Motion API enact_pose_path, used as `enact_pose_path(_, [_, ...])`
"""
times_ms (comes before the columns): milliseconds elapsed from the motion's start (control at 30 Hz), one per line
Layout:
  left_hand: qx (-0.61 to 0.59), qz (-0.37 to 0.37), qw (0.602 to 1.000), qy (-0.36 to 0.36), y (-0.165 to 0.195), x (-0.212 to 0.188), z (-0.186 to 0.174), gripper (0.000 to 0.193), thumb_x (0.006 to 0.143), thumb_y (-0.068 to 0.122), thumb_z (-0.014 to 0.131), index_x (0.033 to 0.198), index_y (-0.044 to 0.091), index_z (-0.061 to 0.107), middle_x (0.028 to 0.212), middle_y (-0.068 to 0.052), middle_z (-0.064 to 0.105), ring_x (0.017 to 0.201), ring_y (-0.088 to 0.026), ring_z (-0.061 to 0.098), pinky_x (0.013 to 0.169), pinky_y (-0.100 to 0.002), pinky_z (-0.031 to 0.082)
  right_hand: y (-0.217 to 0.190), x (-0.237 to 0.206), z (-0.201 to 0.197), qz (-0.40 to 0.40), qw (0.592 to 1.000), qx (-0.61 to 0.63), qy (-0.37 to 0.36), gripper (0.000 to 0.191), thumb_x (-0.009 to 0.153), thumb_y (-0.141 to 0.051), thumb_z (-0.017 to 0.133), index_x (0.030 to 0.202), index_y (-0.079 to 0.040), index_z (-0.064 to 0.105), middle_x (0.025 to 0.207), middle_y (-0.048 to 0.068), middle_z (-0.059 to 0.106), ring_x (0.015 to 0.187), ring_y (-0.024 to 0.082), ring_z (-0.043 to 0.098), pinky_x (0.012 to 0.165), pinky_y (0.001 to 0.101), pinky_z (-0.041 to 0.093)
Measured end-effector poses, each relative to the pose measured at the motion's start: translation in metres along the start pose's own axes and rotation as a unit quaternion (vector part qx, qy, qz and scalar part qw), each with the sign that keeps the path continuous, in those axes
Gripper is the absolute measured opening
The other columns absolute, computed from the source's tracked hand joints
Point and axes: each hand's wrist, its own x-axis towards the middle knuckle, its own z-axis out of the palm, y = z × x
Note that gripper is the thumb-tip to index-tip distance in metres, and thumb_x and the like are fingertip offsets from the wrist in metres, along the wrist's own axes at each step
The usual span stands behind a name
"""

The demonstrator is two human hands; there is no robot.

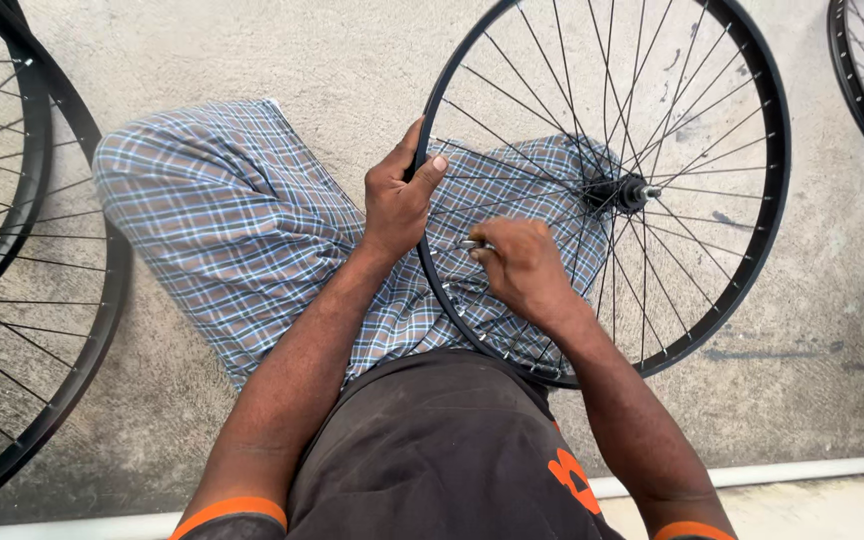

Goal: The person sits on the floor and uses a spoke wrench to adjust the tension of the spokes on a bicycle wheel. They rotate the wheel periodically to access different sections while tightening or loosening individual spokes.

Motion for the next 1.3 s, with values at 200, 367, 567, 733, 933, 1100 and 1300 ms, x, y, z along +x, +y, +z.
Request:
enact_pose_path(200, [-0.012, -0.021, 1.0, 0.01, -0.003, 0.001, -0.004, 0.054, 0.106, 0.02, 0.068, 0.153, -0.001, 0.05, 0.076, 0.005, 0.052, 0.063, -0.002, 0.045, 0.052, -0.021, 0.037, -0.003, 0.021, 0.009, 0.153, 0.971, 0.057, -0.175, 0.012, 0.103, -0.015, 0.065, 0.11, -0.005, 0.066, 0.096, 0.013, 0.073, 0.087, 0.028, 0.072, 0.08, 0.0444, 0.056])
enact_pose_path(367, [-0.012, -0.03, 0.999, 0.011, -0.005, -0.001, -0.004, 0.054, 0.105, 0.017, 0.068, 0.153, -0.002, 0.051, 0.078, 0.005, 0.051, 0.065, -0.002, 0.044, 0.054, -0.021, 0.038, 0.005, 0.008, 0.013, -0.103, 0.991, 0.083, -0.03, 0.021, 0.092, -0.015, 0.07, 0.111, -0.009, 0.066, 0.114, 0.017, 0.072, 0.102, 0.031, 0.071, 0.082, 0.0421, 0.06])
enact_pose_path(567, [-0.014, 0.004, 1.0, 0.007, -0.005, -0.001, -0.003, 0.054, 0.106, 0.016, 0.068, 0.154, -0.001, 0.05, 0.082, 0.006, 0.053, 0.069, -0.002, 0.047, 0.057, -0.021, 0.041, -0.01, 0.029, 0.038, 0.126, 0.963, -0.143, -0.19, 0.025, 0.092, -0.009, 0.068, 0.117, -0.008, 0.066, 0.098, 0.014, 0.074, 0.091, 0.03, 0.073, 0.081, 0.0465, 0.057])
enact_pose_path(733, [0.005, -0.019, 1.0, 0.009, -0.008, -0.001, -0.007, 0.053, 0.106, 0.016, 0.068, 0.154, 0.001, 0.051, 0.077, 0.007, 0.05, 0.064, -0.002, 0.043, 0.053, -0.022, 0.039, -0.001, 0.03, 0.024, 0.167, 0.948, -0.016, -0.272, 0.046, 0.086, -0.019, 0.075, 0.128, -0.013, 0.06, 0.092, 0.013, 0.072, 0.084, 0.029, 0.072, 0.08, 0.0463, 0.055])
enact_pose_path(933, [-0.003, -0.024, 1.0, -0.006, -0.011, -0.003, -0.006, 0.053, 0.106, 0.017, 0.066, 0.155, 0.003, 0.049, 0.077, 0.006, 0.05, 0.062, -0.002, 0.045, 0.051, -0.022, 0.041, 0.001, 0.0, 0.031, -0.146, 0.987, -0.008, 0.062, 0.038, 0.087, -0.019, 0.078, 0.12, -0.006, 0.063, 0.111, 0.019, 0.072, 0.104, 0.033, 0.071, 0.088, 0.0428, 0.056])
enact_pose_path(1100, [0.014, -0.039, 0.999, 0.003, -0.012, -0.004, -0.01, 0.053, 0.106, 0.015, 0.066, 0.154, 0.003, 0.05, 0.076, 0.006, 0.05, 0.06, -0.002, 0.046, 0.05, -0.021, 0.04, -0.014, 0.029, 0.044, 0.15, 0.959, -0.146, -0.189, 0.024, 0.094, -0.01, 0.067, 0.117, -0.008, 0.066, 0.102, 0.015, 0.075, 0.094, 0.03, 0.073, 0.083, 0.0441, 0.056])
enact_pose_path(1300, [0.013, -0.041, 0.999, 0.0, -0.015, -0.006, -0.01, 0.054, 0.104, 0.016, 0.068, 0.153, 0.002, 0.05, 0.075, 0.006, 0.05, 0.06, -0.001, 0.045, 0.049, -0.02, 0.04, 0.005, 0.012, 0.024, 0.018, 0.99, 0.027, -0.136, 0.031, 0.082, -0.015, 0.082, 0.107, -0.008, 0.066, 0.107, 0.017, 0.072, 0.092, 0.028, 0.07, 0.08, 0.0441, 0.054])
